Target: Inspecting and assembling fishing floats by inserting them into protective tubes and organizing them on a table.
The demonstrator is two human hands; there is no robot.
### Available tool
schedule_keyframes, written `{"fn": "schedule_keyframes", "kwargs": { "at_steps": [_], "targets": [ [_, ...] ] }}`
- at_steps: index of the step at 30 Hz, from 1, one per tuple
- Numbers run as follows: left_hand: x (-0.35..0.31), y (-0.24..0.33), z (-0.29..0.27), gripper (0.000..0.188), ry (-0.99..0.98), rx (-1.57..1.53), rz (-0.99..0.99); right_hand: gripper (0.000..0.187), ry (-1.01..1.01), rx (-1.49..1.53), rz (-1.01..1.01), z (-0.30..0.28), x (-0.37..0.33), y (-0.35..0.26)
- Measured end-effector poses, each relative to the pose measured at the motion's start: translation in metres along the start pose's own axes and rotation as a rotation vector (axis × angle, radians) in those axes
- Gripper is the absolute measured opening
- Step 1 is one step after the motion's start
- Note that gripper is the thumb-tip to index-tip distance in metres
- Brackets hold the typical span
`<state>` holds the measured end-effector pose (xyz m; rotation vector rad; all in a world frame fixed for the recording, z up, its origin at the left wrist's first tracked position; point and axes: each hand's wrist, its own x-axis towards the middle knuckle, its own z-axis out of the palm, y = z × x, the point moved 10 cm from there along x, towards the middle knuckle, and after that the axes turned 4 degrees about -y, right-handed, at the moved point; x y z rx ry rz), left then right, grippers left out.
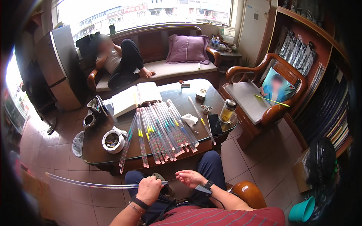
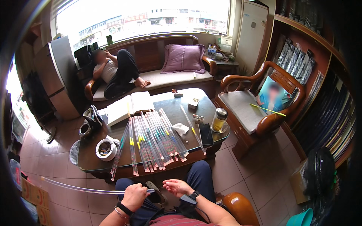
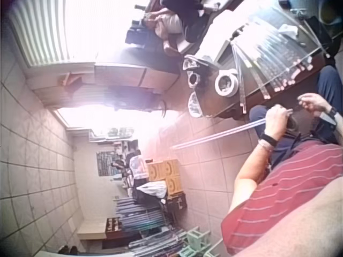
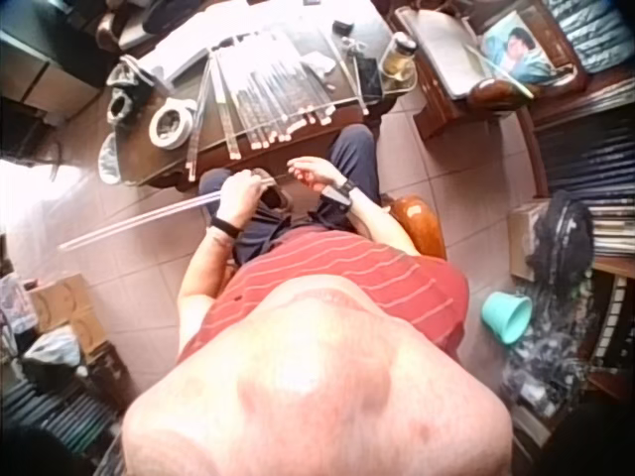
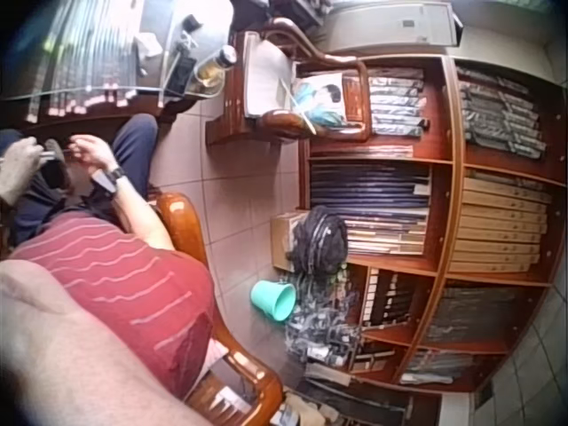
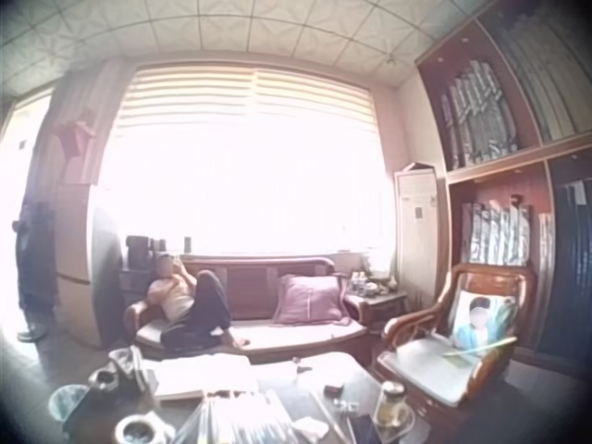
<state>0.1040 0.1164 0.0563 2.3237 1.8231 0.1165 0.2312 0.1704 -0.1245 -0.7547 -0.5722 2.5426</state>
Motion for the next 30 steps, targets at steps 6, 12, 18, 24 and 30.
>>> {"fn": "schedule_keyframes", "kwargs": {
  "at_steps": [6,12,18,24,30],
  "targets": [
    [0.0,0.002,-0.013,0.02,0.045,-0.059,0.025,0.023,0.121,-0.157,-0.14,0.006,-0.032,-0.066],
    [-0.005,0.006,-0.002,0.038,0.021,-0.139,0.111,0.023,0.144,-0.132,-0.151,0.01,-0.049,-0.082],
    [-0.013,0.007,0.015,0.049,-0.199,-0.205,0.129,0.023,0.165,-0.142,-0.153,-0.012,-0.062,-0.103],
    [-0.014,0.004,0.021,0.042,-0.156,-0.352,0.107,0.025,0.221,-0.057,-0.28,-0.018,-0.071,-0.117],
    [-0.015,-0.003,0.01,0.039,-0.098,-0.404,0.062,0.022,0.22,0.024,-0.392,-0.048,-0.068,-0.116]
  ]
}}
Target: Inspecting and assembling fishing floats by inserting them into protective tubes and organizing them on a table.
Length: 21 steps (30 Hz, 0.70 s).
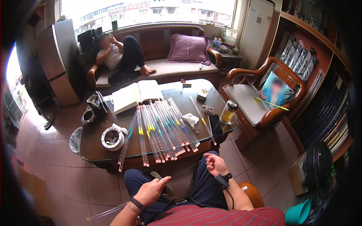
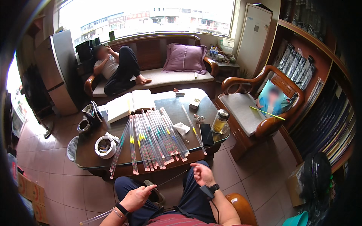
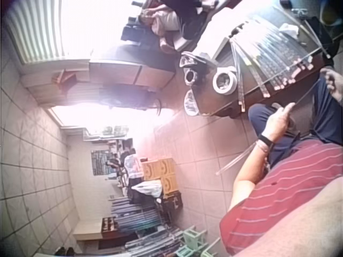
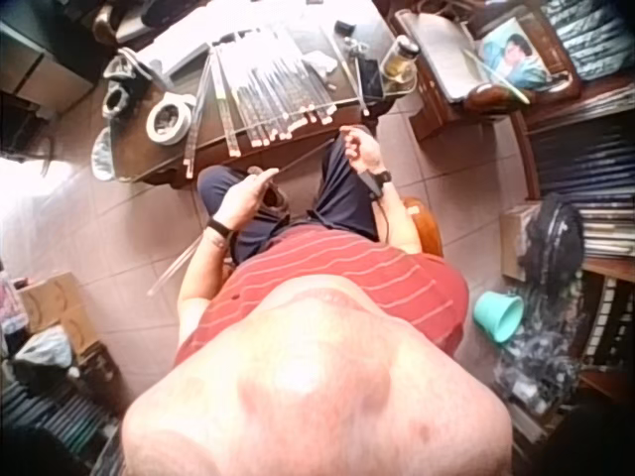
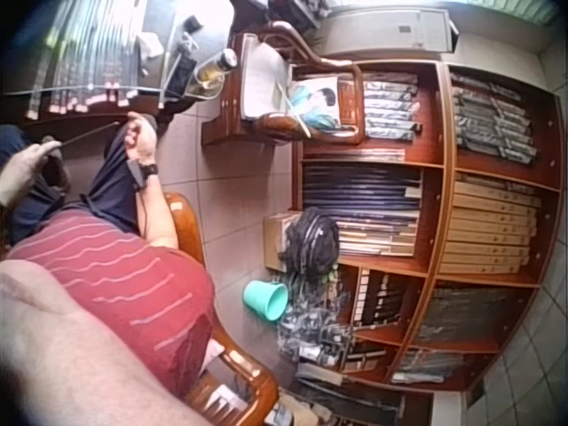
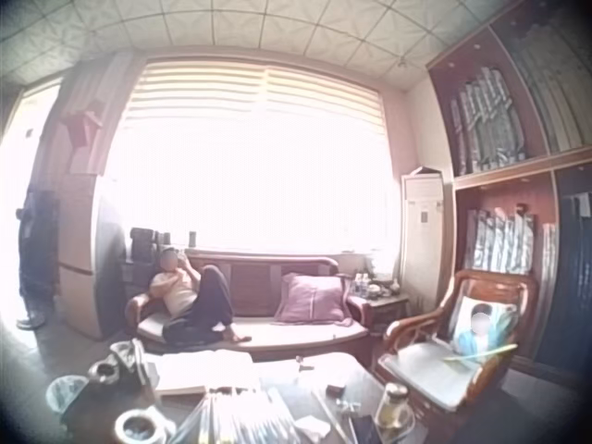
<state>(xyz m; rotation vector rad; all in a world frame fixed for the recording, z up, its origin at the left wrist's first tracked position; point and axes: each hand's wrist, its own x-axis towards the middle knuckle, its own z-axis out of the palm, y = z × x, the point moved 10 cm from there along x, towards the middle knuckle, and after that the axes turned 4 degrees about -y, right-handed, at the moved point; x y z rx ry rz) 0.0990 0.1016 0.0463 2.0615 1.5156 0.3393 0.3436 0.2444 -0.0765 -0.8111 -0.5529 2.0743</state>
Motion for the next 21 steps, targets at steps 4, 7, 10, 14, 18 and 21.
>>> {"fn": "schedule_keyframes", "kwargs": {
  "at_steps": [4,7,10,14,18,21],
  "targets": [
    [0.005,0.001,0.001,0.041,-0.002,0.002,0.022,0.03,-0.257,-0.391,0.28,0.079,-0.027,0.063],
    [0.011,0.003,0.009,0.043,-0.048,-0.001,0.031,0.024,-0.271,-0.524,0.268,0.112,-0.032,0.096],
    [0.013,0.007,0.006,0.044,-0.053,0.028,0.034,0.023,-0.193,-0.464,0.227,0.107,-0.018,0.109],
    [0.006,0.002,0.0,0.045,0.004,-0.023,-0.001,0.024,-0.109,-0.403,0.085,0.102,-0.011,0.066],
    [-0.007,-0.005,0.003,0.034,0.069,-0.043,0.037,0.027,0.324,-0.276,-0.326,0.012,-0.003,-0.028],
    [-0.018,-0.002,0.004,0.027,0.063,-0.005,0.094,0.036,0.52,-0.124,-0.538,-0.051,-0.02,-0.103]
  ]
}}
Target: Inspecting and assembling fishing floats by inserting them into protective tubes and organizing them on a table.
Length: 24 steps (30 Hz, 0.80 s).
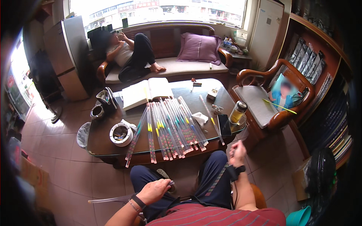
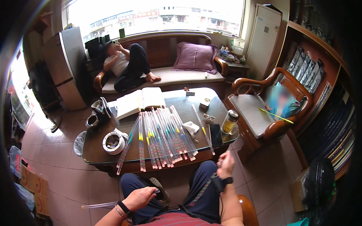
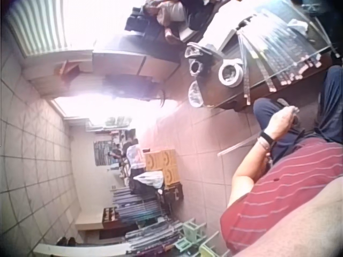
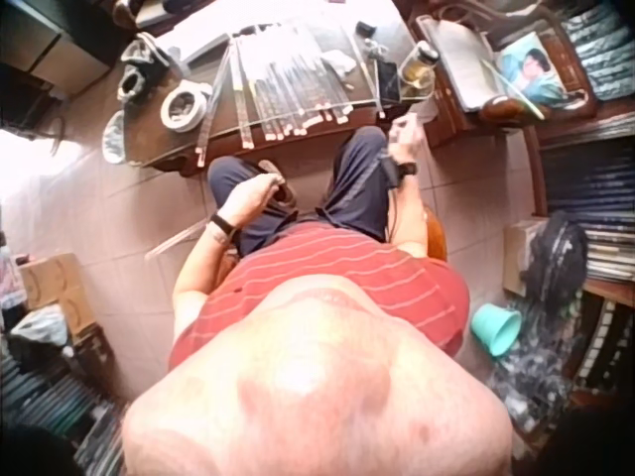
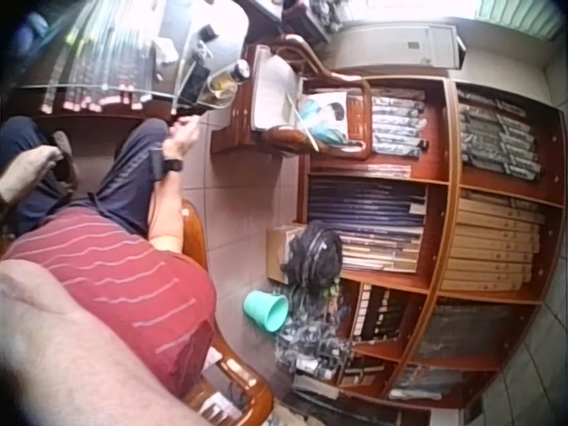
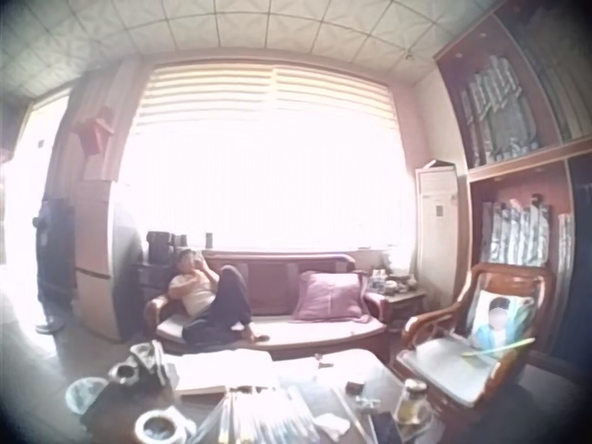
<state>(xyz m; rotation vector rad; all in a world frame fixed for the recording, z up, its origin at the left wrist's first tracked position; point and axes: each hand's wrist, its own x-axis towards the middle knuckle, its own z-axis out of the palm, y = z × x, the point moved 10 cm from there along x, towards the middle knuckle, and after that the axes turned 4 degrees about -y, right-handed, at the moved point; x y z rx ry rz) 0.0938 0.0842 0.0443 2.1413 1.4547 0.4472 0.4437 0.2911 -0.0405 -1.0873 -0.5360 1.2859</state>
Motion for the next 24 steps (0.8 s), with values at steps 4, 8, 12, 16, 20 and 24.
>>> {"fn": "schedule_keyframes", "kwargs": {
  "at_steps": [4,8,12,16,20,24],
  "targets": [
    [-0.007,0.011,-0.006,0.024,-0.037,0.061,0.023,0.031,-0.014,0.118,-0.133,-0.007,0.009,-0.057],
    [0.006,0.041,-0.017,0.023,-0.044,0.223,0.194,0.027,-0.302,0.001,-0.087,0.056,-0.02,-0.04],
    [0.022,0.071,-0.02,0.031,-0.031,0.359,0.408,0.03,-0.398,-0.083,0.028,0.102,-0.049,0.003],
    [0.034,0.073,0.0,0.02,-0.075,0.459,0.529,0.03,-0.436,-0.082,0.129,0.109,-0.057,0.042],
    [0.039,0.053,0.025,0.017,-0.186,0.486,0.634,0.028,-0.463,-0.152,0.208,0.109,-0.072,0.057],
    [0.049,0.022,0.038,0.007,-0.204,0.508,0.673,0.028,-0.458,-0.156,0.231,0.095,-0.073,0.059]
  ]
}}
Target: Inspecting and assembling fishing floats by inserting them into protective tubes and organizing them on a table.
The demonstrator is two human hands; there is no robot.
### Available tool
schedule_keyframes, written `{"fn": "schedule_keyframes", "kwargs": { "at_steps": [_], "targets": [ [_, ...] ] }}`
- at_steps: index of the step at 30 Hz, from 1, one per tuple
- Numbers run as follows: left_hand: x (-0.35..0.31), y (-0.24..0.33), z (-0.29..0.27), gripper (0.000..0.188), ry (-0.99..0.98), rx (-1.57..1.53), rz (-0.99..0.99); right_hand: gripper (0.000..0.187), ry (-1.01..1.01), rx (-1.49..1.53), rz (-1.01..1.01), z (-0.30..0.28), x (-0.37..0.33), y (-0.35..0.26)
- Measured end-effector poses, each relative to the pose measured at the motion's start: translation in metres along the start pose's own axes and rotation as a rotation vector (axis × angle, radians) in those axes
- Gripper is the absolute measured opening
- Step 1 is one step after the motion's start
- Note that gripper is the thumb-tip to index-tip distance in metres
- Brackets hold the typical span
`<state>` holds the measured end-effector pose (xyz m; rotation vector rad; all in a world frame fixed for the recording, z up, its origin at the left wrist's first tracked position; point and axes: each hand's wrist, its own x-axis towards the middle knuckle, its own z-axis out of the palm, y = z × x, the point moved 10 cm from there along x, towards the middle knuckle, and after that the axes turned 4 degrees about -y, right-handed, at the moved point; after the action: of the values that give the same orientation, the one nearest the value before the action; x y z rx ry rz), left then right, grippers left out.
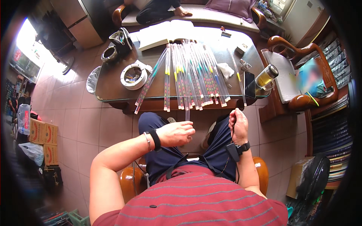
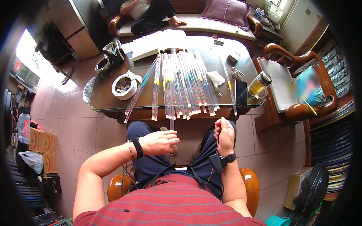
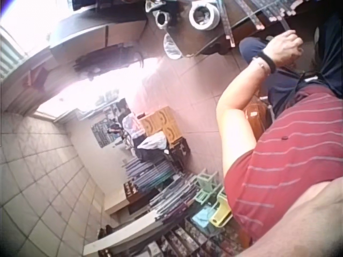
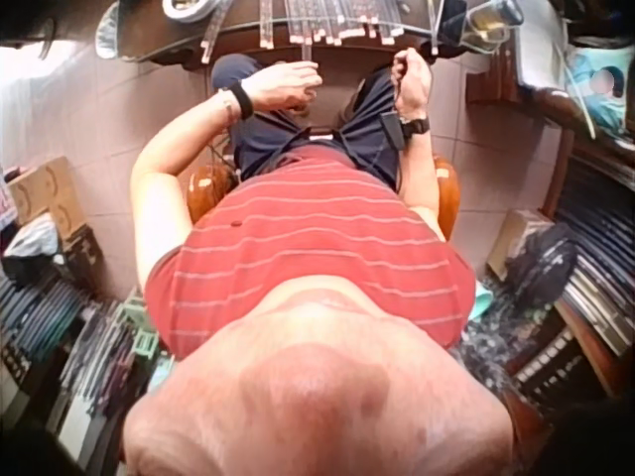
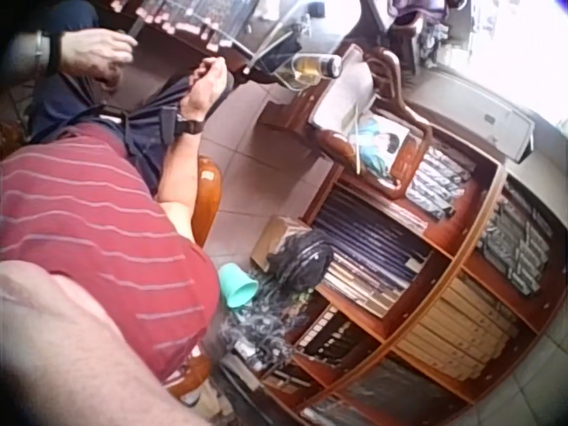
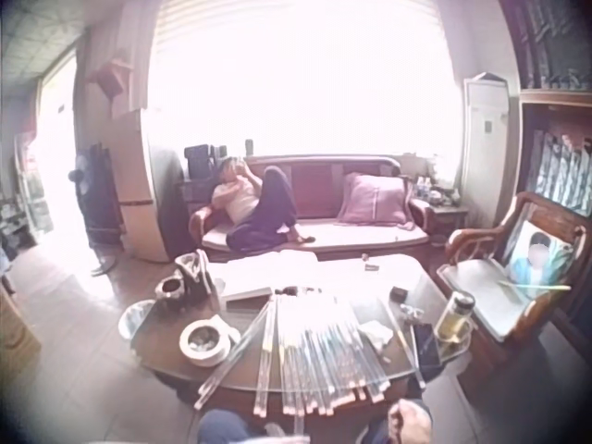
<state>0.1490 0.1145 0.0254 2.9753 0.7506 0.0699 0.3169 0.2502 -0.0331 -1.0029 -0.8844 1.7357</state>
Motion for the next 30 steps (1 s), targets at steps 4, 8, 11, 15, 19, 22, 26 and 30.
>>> {"fn": "schedule_keyframes", "kwargs": {
  "at_steps": [4,8,11,15,19,22,26,30],
  "targets": [
    [-0.008,-0.029,0.017,0.007,-0.018,-0.01,-0.033,0.028,0.076,-0.01,0.009,-0.011,-0.002,0.0],
    [-0.014,-0.053,0.028,0.011,-0.028,-0.017,-0.053,0.028,0.069,-0.039,0.01,-0.012,0.003,0.002],
    [-0.018,-0.066,0.023,0.011,0.022,-0.053,-0.085,0.028,0.068,-0.071,0.0,-0.006,0.007,0.004],
    [-0.022,-0.078,0.036,0.01,0.005,-0.02,-0.169,0.029,0.08,-0.168,-0.016,0.011,0.017,0.0],
    [-0.026,-0.079,0.035,0.028,0.049,0.0,-0.224,0.029,0.055,-0.152,-0.088,0.034,0.035,-0.021],
    [-0.03,-0.077,0.031,0.037,0.086,-0.006,-0.333,0.029,0.033,-0.051,-0.125,0.055,0.048,-0.035],
    [-0.026,-0.066,0.005,0.029,0.33,-0.44,-0.505,0.029,-0.002,0.106,-0.167,0.082,0.055,-0.026],
    [-0.019,-0.056,0.024,0.03,0.528,-1.165,-0.665,0.027,-0.06,0.088,-0.153,0.116,0.046,-0.002]
  ]
}}
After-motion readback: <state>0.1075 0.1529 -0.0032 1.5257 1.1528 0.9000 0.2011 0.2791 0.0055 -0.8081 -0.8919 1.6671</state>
